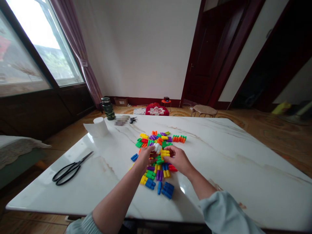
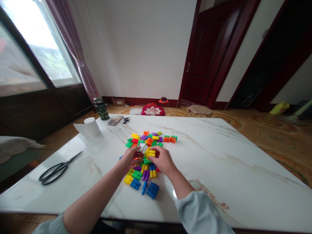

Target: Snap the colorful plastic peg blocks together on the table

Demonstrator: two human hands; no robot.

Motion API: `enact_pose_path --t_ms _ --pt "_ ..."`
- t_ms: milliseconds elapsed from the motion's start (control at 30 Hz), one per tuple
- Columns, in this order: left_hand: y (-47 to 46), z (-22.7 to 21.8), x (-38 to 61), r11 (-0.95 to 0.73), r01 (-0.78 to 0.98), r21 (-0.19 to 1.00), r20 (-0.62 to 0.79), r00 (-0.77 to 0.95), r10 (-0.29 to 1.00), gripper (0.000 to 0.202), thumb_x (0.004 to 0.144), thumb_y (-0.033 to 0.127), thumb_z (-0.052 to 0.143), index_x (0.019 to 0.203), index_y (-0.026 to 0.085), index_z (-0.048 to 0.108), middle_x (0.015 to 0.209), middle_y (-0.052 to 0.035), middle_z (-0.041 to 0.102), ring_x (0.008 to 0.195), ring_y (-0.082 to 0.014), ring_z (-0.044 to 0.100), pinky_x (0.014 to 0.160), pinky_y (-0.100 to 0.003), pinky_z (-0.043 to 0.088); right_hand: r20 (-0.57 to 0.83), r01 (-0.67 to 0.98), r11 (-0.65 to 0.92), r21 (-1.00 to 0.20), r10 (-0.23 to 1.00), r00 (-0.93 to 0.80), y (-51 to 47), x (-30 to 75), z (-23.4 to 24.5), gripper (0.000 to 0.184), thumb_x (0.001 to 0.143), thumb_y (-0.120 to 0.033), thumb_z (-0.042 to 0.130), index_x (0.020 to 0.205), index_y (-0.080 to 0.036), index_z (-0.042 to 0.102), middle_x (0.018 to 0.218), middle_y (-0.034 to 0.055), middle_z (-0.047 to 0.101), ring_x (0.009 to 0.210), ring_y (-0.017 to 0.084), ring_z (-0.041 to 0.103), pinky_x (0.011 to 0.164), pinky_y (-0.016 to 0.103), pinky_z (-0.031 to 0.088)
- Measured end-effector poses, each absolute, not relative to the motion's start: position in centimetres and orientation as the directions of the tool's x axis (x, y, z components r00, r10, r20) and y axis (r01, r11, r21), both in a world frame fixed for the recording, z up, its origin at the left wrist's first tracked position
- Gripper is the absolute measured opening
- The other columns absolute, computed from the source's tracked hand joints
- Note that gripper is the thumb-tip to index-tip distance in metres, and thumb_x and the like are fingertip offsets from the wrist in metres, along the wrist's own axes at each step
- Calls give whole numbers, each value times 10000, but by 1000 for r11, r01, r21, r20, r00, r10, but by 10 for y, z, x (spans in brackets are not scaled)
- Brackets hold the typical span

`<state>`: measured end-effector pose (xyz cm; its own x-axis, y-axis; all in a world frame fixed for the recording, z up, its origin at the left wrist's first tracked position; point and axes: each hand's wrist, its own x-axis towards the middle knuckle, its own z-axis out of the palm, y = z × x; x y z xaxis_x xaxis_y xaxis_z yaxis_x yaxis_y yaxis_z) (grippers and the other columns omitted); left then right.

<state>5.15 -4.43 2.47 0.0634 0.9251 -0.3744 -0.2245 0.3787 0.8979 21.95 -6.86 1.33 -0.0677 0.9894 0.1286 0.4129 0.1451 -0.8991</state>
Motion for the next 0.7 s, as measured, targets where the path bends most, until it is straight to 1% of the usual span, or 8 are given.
enact_pose_path --t_ms 100,233,300,367,433,533,633,700 --pt "-43 25 53 397 -330 856 -397 70 915 102 801 221 630 839 127 619 786 -61 675 628 -141 676 610 -254 583 163 346 179 -921 984 -74 -70 219 14 355 713 -250 688 1063 -191 663 990 45 730 863 192 677 784 308 535" --pt "-45 26 52 370 -302 879 -344 138 929 150 745 230 708 800 125 616 769 -67 687 618 -141 675 617 -261 603 199 394 211 -895 977 -71 -70 218 13 341 725 -226 667 1065 -202 663 996 41 722 822 177 661 758 304 531" --pt "-47 28 52 365 -296 882 -333 154 930 193 717 251 745 763 135 598 753 -59 684 619 -140 671 605 -260 607 206 372 205 -905 978 -36 -68 217 10 365 714 -238 676 1076 -200 639 981 43 715 802 176 658 735 303 532" --pt "-48 29 53 361 -317 877 -328 155 932 205 706 250 759 752 142 591 757 -52 684 638 -138 672 611 -260 613 201 298 185 -937 979 23 -65 217 7 393 693 -277 706 1064 -189 610 949 49 707 795 183 659 720 308 535" --pt "-49 29 55 358 -335 871 -323 157 933 197 708 243 760 754 146 595 772 -49 688 665 -139 676 632 -265 618 179 207 161 -965 982 67 -63 217 5 404 661 -328 746 1008 -182 598 915 55 703 798 195 661 729 322 538" --pt "-48 28 58 355 -348 868 -316 166 934 202 711 253 763 737 150 591 778 -46 691 697 -142 680 665 -270 619 125 70 120 -990 990 72 -63 217 7 421 613 -376 796 935 -179 609 908 66 712 842 217 671 780 344 540" --pt "-48 27 59 332 -367 869 -283 180 942 208 719 272 761 741 152 592 786 -47 696 724 -150 693 691 -267 614 123 -11 124 -992 990 67 -64 217 11 410 642 -404 783 950 -173 642 943 71 720 894 232 670 815 349 533" --pt "-48 27 60 322 -376 869 -273 178 945 201 728 276 754 755 154 597 798 -50 704 739 -159 703 695 -264 611 129 -21 131 -991 989 70 -65 217 11 388 690 -425 742 976 -180 653 948 62 718 883 230 667 792 339 533"
